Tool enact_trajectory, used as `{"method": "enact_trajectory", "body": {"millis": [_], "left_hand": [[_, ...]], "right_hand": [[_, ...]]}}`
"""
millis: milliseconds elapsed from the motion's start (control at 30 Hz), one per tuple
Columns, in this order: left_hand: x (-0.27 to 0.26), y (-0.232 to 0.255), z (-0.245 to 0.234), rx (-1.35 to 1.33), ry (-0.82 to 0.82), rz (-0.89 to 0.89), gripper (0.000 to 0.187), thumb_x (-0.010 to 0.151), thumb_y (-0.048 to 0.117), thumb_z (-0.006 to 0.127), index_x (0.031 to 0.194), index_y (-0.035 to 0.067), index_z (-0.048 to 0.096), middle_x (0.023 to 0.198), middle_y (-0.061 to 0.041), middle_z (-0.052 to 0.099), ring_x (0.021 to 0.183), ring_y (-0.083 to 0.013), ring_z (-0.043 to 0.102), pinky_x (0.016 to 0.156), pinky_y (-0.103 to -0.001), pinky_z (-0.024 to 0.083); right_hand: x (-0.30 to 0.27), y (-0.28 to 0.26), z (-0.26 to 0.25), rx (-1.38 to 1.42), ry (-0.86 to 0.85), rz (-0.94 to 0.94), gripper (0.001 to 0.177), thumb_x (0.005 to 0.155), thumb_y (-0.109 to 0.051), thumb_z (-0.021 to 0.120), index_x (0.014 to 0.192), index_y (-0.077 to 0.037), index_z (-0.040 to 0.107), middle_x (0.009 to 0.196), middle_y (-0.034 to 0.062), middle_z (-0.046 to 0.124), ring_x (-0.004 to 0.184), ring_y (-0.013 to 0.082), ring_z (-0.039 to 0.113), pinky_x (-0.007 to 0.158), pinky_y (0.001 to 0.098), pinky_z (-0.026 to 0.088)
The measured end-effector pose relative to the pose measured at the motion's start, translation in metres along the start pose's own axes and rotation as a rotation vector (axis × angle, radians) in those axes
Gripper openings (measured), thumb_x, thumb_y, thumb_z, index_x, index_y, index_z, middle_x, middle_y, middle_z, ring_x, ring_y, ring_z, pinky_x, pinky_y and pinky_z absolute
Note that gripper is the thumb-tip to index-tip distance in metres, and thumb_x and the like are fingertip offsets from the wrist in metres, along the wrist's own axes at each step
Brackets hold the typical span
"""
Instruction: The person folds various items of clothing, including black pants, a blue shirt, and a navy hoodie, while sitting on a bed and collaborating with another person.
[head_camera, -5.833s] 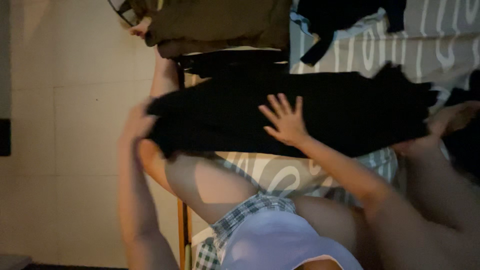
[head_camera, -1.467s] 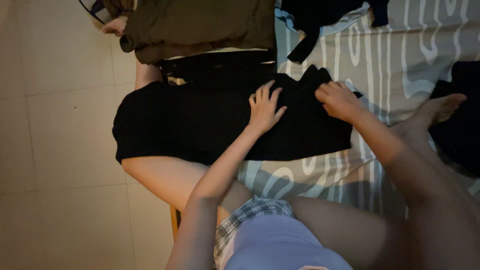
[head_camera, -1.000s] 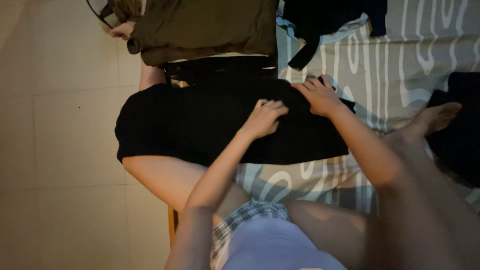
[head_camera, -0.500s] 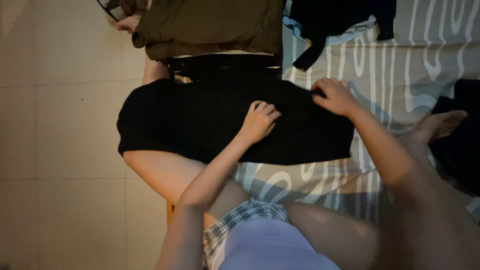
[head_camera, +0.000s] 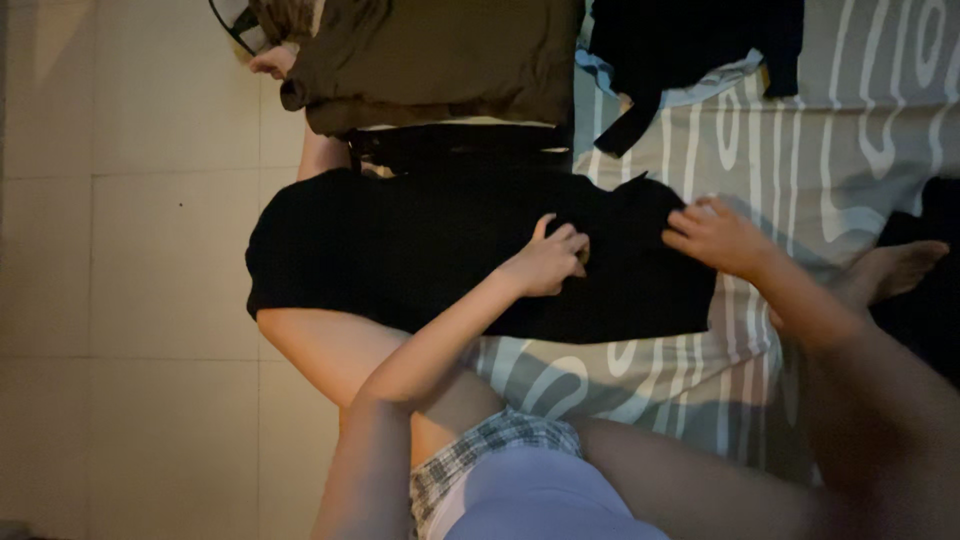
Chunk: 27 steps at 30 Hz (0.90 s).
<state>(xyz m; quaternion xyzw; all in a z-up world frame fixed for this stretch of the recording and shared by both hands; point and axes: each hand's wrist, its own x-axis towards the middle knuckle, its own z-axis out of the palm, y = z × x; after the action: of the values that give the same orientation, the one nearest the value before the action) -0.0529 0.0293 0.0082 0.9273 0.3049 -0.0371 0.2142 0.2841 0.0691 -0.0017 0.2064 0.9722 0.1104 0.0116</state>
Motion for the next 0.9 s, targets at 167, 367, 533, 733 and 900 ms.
{"method": "enact_trajectory", "body": {"millis": [167, 367, 533, 733, 900], "left_hand": [[-0.026, 0.015, 0.025, 0.112, 0.161, 0.020, 0.056, 0.082, 0.009, 0.071, 0.135, 0.027, 0.065, 0.126, -0.006, 0.062, 0.122, -0.0278, 0.057, 0.118, -0.060, 0.031], [-0.033, 0.022, 0.038, 0.053, 0.256, 0.017, 0.075, 0.088, 0.013, 0.067, 0.157, 0.029, 0.042, 0.129, -0.012, 0.060, 0.122, -0.0306, 0.056, 0.114, -0.058, 0.035], [-0.038, 0.014, 0.034, 0.159, 0.525, 0.010, 0.051, 0.088, 0.012, 0.068, 0.136, 0.026, 0.056, 0.150, -0.012, 0.051, 0.142, -0.0297, 0.048, 0.122, -0.059, 0.030], [-0.038, 0.005, 0.023, 0.071, 0.537, -0.102, 0.037, 0.084, 0.012, 0.069, 0.120, 0.020, 0.066, 0.150, -0.012, 0.048, 0.140, -0.0307, 0.044, 0.119, -0.061, 0.026], [-0.034, -0.005, -0.005, -0.107, 0.535, -0.122, 0.030, 0.080, 0.006, 0.067, 0.107, 0.017, 0.069, 0.142, -0.007, 0.055, 0.138, -0.0288, 0.047, 0.118, -0.062, 0.028]], "right_hand": [[-0.017, -0.012, 0.017, 0.252, -0.197, 0.058, 0.030, 0.084, -0.008, 0.066, 0.110, -0.017, 0.074, 0.108, 0.0039, 0.060, 0.101, 0.0225, 0.059, 0.097, 0.0409, 0.049], [0.024, 0.001, 0.017, 0.558, 0.198, 0.782, 0.009, 0.109, -0.005, 0.060, 0.114, -0.005, 0.068, 0.121, 0.0128, 0.056, 0.106, 0.0295, 0.063, 0.095, 0.0419, 0.054], [0.063, 0.012, -0.013, 0.769, -0.002, 1.023, 0.045, 0.094, -0.010, 0.067, 0.137, -0.003, 0.056, 0.136, 0.0246, 0.045, 0.104, 0.0412, 0.058, 0.092, 0.0490, 0.048], [0.074, -0.025, -0.035, 0.501, -0.269, 0.451, 0.061, 0.073, -0.003, 0.070, 0.130, -0.025, 0.067, 0.150, 0.0073, 0.044, 0.143, 0.0326, 0.037, 0.115, 0.0538, 0.029], [0.065, -0.029, -0.017, 0.541, -0.134, 0.343, 0.023, 0.077, -0.018, 0.075, 0.100, -0.017, 0.074, 0.143, 0.0060, 0.051, 0.142, 0.0324, 0.040, 0.115, 0.0529, 0.032]]}}
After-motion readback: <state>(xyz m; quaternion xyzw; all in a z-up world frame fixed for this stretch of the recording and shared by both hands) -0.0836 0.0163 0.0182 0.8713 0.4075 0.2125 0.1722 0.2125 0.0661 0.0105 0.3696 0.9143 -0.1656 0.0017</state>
